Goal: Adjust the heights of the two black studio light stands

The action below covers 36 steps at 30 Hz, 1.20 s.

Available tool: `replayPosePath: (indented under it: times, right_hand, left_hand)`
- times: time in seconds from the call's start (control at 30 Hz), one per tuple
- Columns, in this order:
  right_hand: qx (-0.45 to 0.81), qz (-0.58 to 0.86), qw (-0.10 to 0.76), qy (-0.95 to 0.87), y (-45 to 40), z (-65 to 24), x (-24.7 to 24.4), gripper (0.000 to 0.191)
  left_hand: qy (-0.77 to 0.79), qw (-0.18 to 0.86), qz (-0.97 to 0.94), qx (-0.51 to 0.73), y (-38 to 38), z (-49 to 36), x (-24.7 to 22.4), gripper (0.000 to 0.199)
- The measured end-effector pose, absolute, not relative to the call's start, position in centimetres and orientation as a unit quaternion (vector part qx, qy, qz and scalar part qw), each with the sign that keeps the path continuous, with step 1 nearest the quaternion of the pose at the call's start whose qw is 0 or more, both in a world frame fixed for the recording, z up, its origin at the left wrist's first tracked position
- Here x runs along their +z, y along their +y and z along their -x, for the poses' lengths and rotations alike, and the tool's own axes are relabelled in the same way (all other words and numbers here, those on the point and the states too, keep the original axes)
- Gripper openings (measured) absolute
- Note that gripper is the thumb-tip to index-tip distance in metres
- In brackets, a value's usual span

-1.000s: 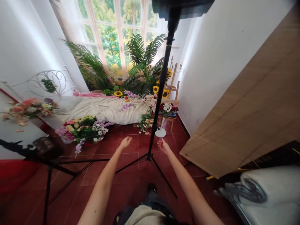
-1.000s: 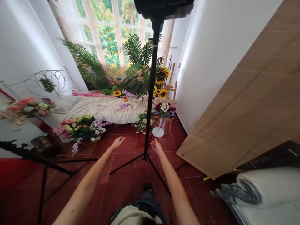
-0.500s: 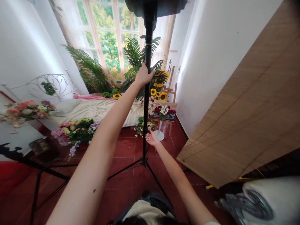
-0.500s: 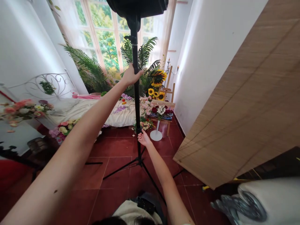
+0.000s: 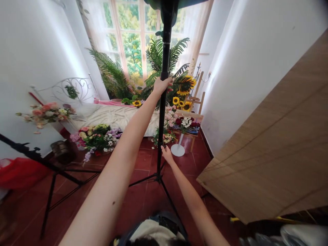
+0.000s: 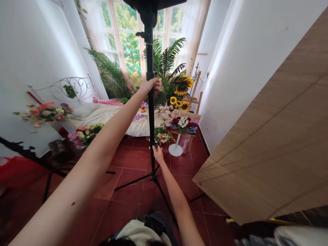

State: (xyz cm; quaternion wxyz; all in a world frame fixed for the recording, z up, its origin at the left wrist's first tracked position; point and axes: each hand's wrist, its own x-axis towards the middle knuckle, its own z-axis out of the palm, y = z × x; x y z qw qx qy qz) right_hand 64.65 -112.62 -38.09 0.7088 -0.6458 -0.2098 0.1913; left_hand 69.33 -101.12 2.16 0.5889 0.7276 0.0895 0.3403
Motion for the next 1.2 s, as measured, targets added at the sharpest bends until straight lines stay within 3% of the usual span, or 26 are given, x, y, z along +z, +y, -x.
replayPosePath:
  times: [0.13,0.23,0.4,0.7,0.97,1.2]
  right_hand:
    - [-0.004,0.800,0.463,-0.381,-115.1,-67.0,-37.5,0.004]
    - [-0.026,0.830,0.395,-0.394,-116.1,-68.2,-37.4,0.010]
    - [0.058,0.813,0.440,-0.376,-115.8,-67.0,-39.3,0.035]
    - [0.167,0.738,0.565,-0.328,-116.8,-65.0,-41.6,0.035]
    - [0.152,0.761,0.553,-0.303,-118.3,-66.1,-42.3,0.033]
    - [0.087,0.776,0.560,-0.277,-116.5,-65.3,-39.8,0.030]
  left_hand:
    - [0.107,0.588,-0.726,0.339,-101.3,-70.0,0.1,0.022]
    - [0.124,0.563,-0.731,0.366,-100.9,-70.4,-4.4,0.020]
    - [0.153,0.564,-0.734,0.345,-100.5,-69.6,-13.5,0.022]
    - [0.180,0.606,-0.720,0.285,-100.2,-68.7,-24.5,0.030]
    - [0.191,0.598,-0.717,0.303,-100.4,-69.0,-27.0,0.028]
    - [0.191,0.591,-0.713,0.326,-100.8,-68.8,-28.9,0.028]
